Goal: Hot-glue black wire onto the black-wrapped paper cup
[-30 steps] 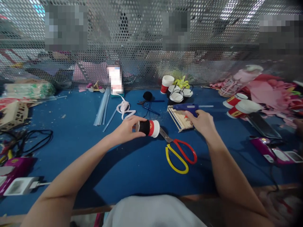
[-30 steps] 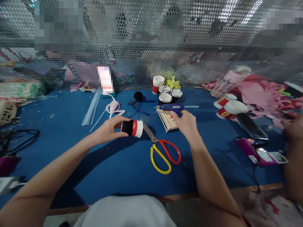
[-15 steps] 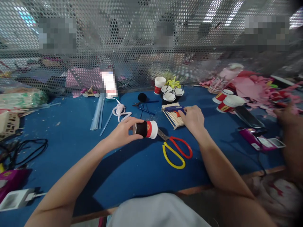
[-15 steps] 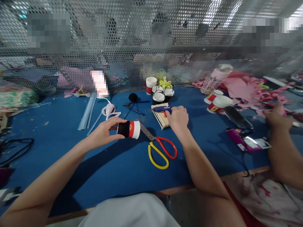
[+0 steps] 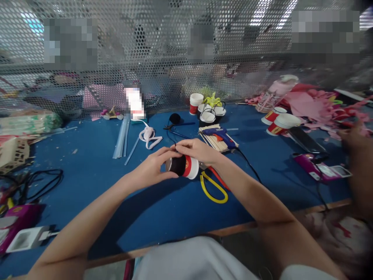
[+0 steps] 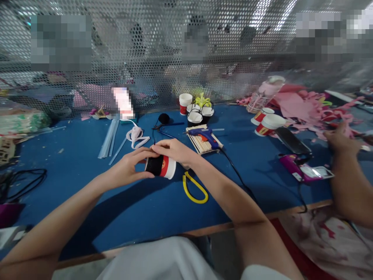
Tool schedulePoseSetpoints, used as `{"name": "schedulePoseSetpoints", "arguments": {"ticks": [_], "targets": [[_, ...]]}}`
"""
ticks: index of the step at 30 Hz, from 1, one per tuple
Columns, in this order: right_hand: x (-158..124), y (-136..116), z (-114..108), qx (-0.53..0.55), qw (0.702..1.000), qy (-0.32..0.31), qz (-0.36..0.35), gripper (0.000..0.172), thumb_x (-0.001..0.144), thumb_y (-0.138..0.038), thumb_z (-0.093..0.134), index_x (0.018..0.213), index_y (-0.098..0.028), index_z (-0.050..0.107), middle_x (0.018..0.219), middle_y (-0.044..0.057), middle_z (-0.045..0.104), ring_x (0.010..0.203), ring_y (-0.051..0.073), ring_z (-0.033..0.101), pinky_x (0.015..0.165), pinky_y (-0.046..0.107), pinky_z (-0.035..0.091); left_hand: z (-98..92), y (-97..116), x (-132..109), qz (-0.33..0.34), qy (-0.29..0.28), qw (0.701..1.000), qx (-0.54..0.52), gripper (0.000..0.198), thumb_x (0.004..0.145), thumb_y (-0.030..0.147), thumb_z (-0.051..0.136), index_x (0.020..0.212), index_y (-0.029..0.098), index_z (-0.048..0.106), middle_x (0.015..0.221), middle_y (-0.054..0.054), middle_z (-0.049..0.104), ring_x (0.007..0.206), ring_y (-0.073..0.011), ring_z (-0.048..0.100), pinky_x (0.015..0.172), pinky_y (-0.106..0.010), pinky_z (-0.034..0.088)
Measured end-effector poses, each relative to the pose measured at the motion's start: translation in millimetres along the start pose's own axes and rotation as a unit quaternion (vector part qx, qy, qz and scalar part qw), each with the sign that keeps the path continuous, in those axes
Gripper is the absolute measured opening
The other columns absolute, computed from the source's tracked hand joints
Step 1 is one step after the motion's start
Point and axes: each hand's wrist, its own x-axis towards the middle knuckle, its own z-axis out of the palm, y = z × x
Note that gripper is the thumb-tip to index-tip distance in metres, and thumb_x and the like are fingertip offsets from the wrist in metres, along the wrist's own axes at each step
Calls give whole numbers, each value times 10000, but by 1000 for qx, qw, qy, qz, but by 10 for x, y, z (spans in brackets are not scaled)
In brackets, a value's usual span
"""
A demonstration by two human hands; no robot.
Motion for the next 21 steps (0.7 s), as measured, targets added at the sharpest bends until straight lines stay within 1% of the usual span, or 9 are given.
{"name": "schedulePoseSetpoints", "arguments": {"ticks": [3,5,7,10,12,14,17,19,21], "targets": [[16,-6,54,42,998,37,4,272,688,-399,667,843,-174,655,829,19,655,797,135,587,754,278,449,19,-10,-41,-6,0,1000,-9,478,757,362,631,1183,200,488,1131,-99,510,1008,-218,537,852,-362,489],[18,-19,75,49,998,29,19,279,688,-399,665,844,-168,646,801,20,646,762,129,582,730,278,450,37,-28,-50,-8,4,1000,-12,486,751,365,637,1182,198,488,1119,-99,515,1001,-218,540,850,-361,490],[27,-20,74,19,999,37,19,313,699,-438,644,840,-158,632,787,25,635,744,129,570,715,279,443,55,-42,-45,-4,6,1000,-12,497,742,367,647,1181,198,488,1130,-102,511,1021,-224,534,858,-360,485],[55,8,31,-77,994,76,7,419,735,-556,547,771,-146,622,780,43,628,731,134,549,714,283,419,78,-45,-20,9,0,1000,-6,489,751,361,639,1188,207,482,1153,-99,498,1042,-217,527,882,-350,469],[69,31,-2,-98,993,56,42,534,767,-630,430,738,-138,636,805,67,641,744,144,553,724,289,412,92,-42,-5,14,-8,1000,7,482,762,351,629,1197,213,474,1154,-98,492,1043,-213,524,891,-352,459],[72,45,-19,-73,993,10,95,625,774,-676,344,736,-132,650,821,82,651,742,150,562,720,292,415,106,-44,5,18,-19,999,20,486,767,341,625,1209,219,463,1154,-101,486,1041,-215,525,892,-363,456],[72,55,-21,-57,989,-29,135,651,747,-712,340,711,-133,635,754,71,640,674,141,549,663,288,417,119,-48,8,26,-20,999,27,491,771,329,622,1220,229,451,1156,-104,485,1062,-223,519,906,-382,448],[78,61,-31,-76,990,-8,118,622,739,-710,365,692,-141,611,728,57,626,647,132,536,627,277,411,115,-44,4,33,-14,999,29,487,775,322,617,1224,234,450,1176,-106,478,1095,-228,504,926,-392,436],[84,68,-60,-104,990,47,81,581,740,-694,389,671,-150,581,712,51,612,647,130,537,602,266,408,103,-34,-3,35,-12,999,33,486,781,320,611,1231,236,449,1199,-110,468,1110,-231,493,934,-393,432]]}}
